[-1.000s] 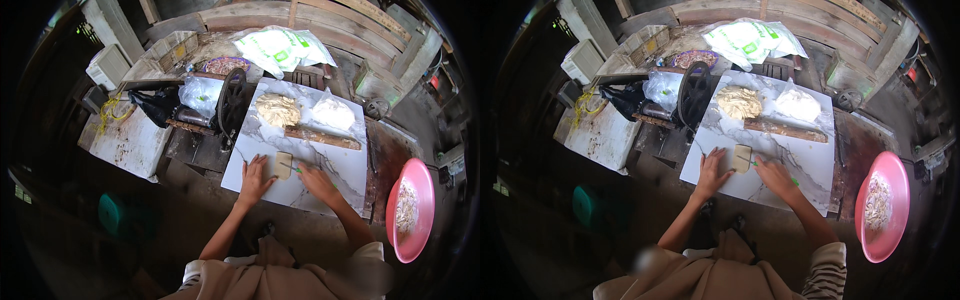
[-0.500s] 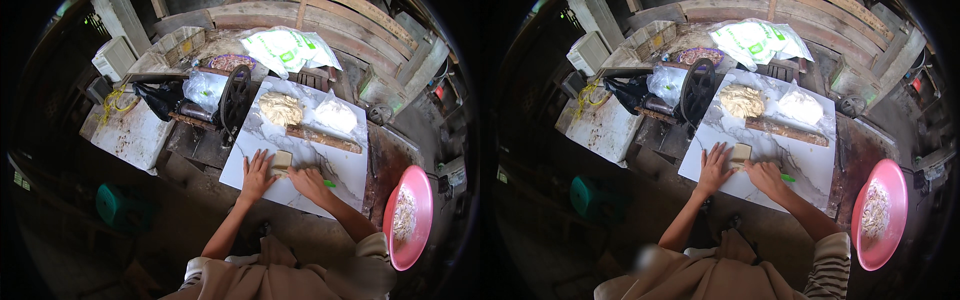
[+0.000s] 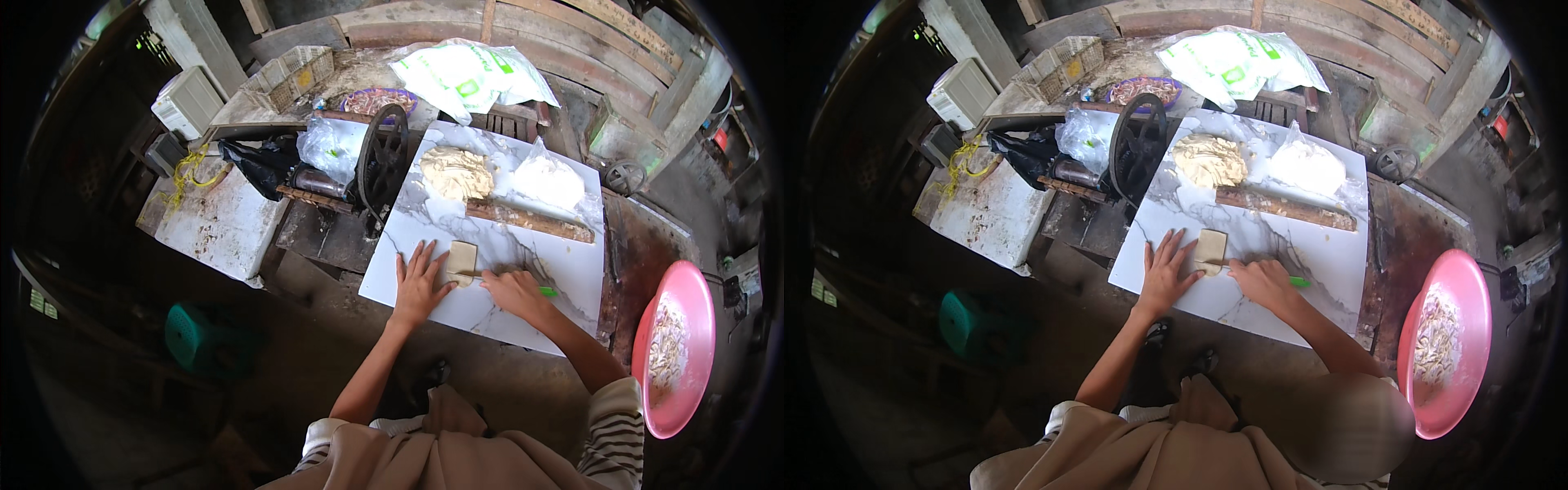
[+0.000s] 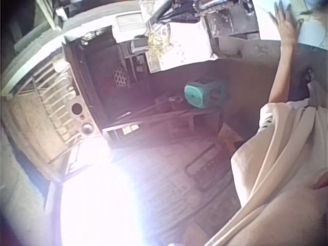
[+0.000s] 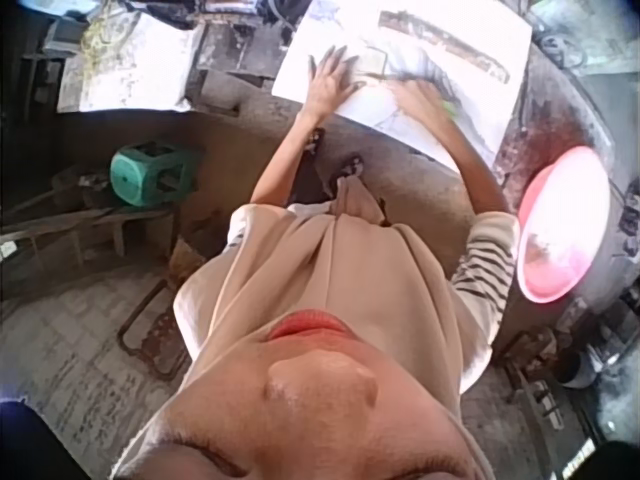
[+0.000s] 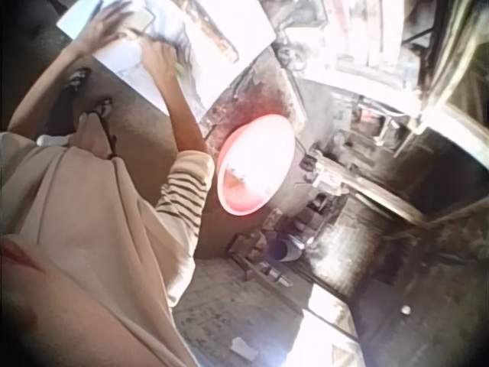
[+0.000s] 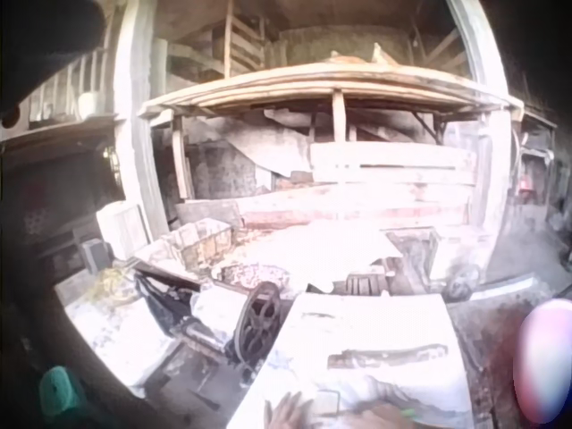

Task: The person uses a hand-cranked pasta machine to press dough into strips, then rolls more dough into a cylinder and cuts it into pieces with a knife.

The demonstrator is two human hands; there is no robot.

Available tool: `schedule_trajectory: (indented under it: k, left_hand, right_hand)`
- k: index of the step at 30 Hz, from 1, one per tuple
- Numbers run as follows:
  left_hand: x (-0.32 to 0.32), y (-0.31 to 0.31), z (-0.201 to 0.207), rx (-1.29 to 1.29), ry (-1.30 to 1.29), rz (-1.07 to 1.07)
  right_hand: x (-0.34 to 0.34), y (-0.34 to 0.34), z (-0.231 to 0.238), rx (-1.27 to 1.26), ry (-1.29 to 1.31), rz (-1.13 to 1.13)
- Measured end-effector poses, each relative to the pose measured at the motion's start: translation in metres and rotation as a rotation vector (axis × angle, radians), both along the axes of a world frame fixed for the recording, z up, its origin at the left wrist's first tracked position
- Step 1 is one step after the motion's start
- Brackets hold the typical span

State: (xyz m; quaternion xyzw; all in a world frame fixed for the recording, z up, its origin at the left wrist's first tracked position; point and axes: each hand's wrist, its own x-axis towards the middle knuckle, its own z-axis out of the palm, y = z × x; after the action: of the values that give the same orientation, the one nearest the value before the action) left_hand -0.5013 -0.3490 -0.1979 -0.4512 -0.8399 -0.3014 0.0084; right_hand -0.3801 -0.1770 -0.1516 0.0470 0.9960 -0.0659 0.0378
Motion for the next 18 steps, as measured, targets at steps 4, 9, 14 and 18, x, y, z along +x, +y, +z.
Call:
schedule_trajectory:
  k: [4, 9, 14, 18]
  left_hand:
    - [0.001, 0.001, 0.001, -0.021, 0.002, 0.005]
    - [0.001, 0.000, 0.000, 0.087, -0.037, 0.002]
    - [-0.007, 0.003, 0.007, 0.106, -0.013, -0.183]
    - [-0.024, 0.011, 0.008, 0.208, 0.196, -0.409]
  right_hand:
    - [0.018, 0.009, 0.005, -0.038, -0.074, -0.069]
    - [0.052, 0.032, 0.006, 0.019, -0.031, -0.092]
    - [0.057, 0.042, -0.008, -0.008, 0.095, -0.321]
    - [0.031, 0.040, -0.039, 0.187, 0.270, -0.406]
